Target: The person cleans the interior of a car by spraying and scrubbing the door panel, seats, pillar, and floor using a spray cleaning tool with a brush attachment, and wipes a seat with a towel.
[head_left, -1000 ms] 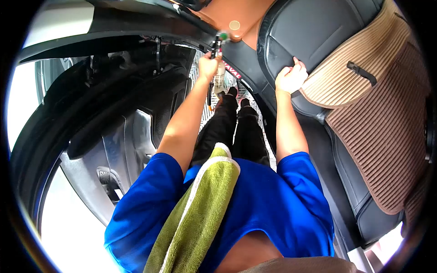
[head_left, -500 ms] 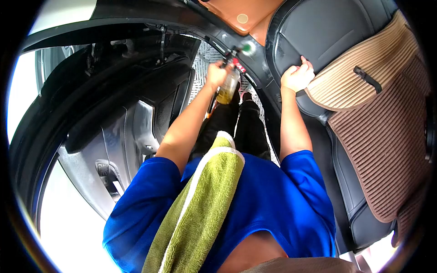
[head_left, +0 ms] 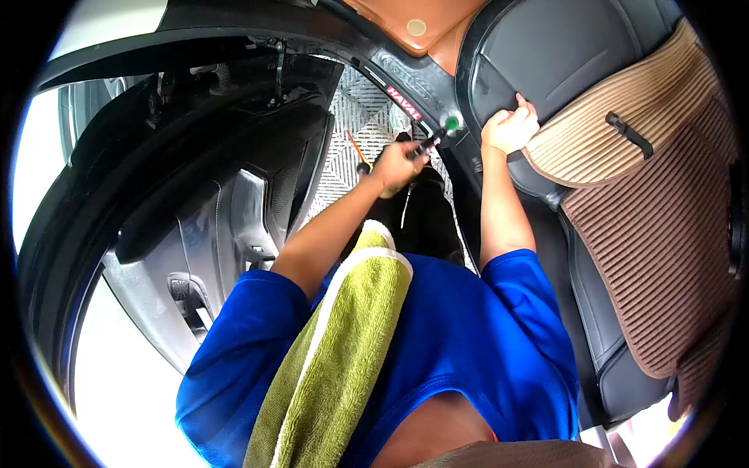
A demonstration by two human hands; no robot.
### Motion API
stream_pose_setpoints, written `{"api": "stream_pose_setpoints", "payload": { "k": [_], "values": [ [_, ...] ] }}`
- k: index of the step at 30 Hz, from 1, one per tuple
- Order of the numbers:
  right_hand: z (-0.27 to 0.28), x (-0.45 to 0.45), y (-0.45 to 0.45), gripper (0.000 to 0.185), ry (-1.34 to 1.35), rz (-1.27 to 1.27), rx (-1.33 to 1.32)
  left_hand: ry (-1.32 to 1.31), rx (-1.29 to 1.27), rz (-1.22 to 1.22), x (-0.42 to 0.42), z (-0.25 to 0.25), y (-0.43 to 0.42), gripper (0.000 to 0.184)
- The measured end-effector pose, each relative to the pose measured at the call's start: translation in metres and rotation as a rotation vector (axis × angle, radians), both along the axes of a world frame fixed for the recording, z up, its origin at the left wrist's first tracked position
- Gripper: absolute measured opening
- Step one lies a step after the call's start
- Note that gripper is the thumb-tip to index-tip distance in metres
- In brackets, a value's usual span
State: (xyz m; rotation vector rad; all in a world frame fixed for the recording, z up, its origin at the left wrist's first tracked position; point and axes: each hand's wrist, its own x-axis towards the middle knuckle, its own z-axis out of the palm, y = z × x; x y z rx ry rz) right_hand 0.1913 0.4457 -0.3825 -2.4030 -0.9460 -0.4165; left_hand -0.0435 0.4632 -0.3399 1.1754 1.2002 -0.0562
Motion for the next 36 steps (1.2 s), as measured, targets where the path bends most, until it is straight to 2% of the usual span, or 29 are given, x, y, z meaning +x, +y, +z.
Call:
{"api": "stream_pose_setpoints", "payload": {
  "k": [2, 4, 6, 7, 9, 10, 13, 16, 17, 18, 19, 22, 24, 26, 28, 30, 32, 33, 35, 36],
  "values": [
    [-0.001, 0.001, 0.0, 0.035, -0.001, 0.003, 0.003, -0.06, 0.079, -0.035, -0.005, -0.003, -0.01, 0.028],
    [0.0, 0.002, 0.0, 0.035, -0.01, 0.008, 0.008, 0.025, 0.071, -0.058, -0.014, 0.001, 0.003, 0.028],
    [0.001, 0.0, 0.001, 0.035, -0.015, 0.018, 0.011, 0.057, 0.198, 0.034, -0.027, -0.008, 0.017, 0.03],
    [0.002, -0.001, 0.001, 0.035, -0.009, 0.008, 0.017, 0.16, 0.192, 0.049, -0.025, 0.009, 0.032, 0.031],
    [0.002, -0.001, 0.001, 0.035, -0.004, -0.003, 0.017, 0.26, 0.274, 0.093, -0.041, -0.019, 0.051, 0.03],
    [0.002, -0.001, 0.002, 0.035, -0.013, -0.001, 0.019, 0.223, 0.383, 0.199, -0.04, -0.019, 0.056, 0.031],
    [0.003, -0.002, 0.001, 0.035, -0.018, -0.001, 0.014, 0.332, 0.486, 0.172, -0.039, -0.011, 0.069, 0.032],
    [0.005, 0.001, 0.001, 0.037, -0.024, 0.004, 0.024, 0.235, 0.414, 0.147, -0.047, -0.039, 0.052, 0.035],
    [0.006, 0.002, 0.001, 0.038, 0.096, 0.003, 0.032, 0.148, 0.467, 0.149, -0.052, -0.058, 0.038, 0.041],
    [0.008, 0.003, -0.001, 0.039, 0.216, -0.001, 0.04, 0.157, 0.388, 0.06, -0.043, -0.035, 0.034, 0.046],
    [0.006, 0.005, -0.005, 0.039, 0.215, -0.009, 0.046, 0.146, 0.371, -0.014, -0.037, -0.024, 0.026, 0.046],
    [0.01, 0.001, -0.018, 0.039, 0.762, 0.106, 0.592, 0.085, 0.214, -0.192, -0.026, -0.012, 0.002, 0.046],
    [0.03, -0.017, -0.038, 0.034, 0.711, 0.169, 0.544, 0.071, 0.205, -0.193, -0.023, -0.013, -0.013, 0.04],
    [0.018, -0.048, -0.062, 0.028, 0.888, 0.12, 0.535, -0.015, 0.177, -0.051, -0.025, -0.017, -0.022, 0.043],
    [0.008, -0.089, -0.085, 0.032, 0.977, 0.241, 0.319, -0.11, 0.405, 0.004, -0.03, -0.022, -0.03, 0.045],
    [0.03, -0.137, -0.084, 0.045, 1.561, 0.145, 0.081, -0.17, 0.42, -0.028, -0.034, -0.012, -0.026, 0.073],
    [0.012, -0.176, -0.073, 0.053, 1.889, 0.251, 0.413, -0.025, 0.483, -0.124, -0.022, 0.031, -0.015, 0.077],
    [0.022, -0.174, -0.06, 0.057, 2.085, 0.35, 0.409, 0.011, 0.589, -0.129, -0.025, 0.026, -0.016, 0.081],
    [0.034, -0.186, -0.044, 0.055, 1.883, 0.442, 0.405, 0.041, 0.656, -0.04, -0.029, 0.018, -0.013, 0.081],
    [0.039, -0.186, -0.035, 0.057, 1.788, 0.542, 0.308, 0.074, 0.725, 0.018, -0.028, 0.022, -0.006, 0.081]
  ]
}}
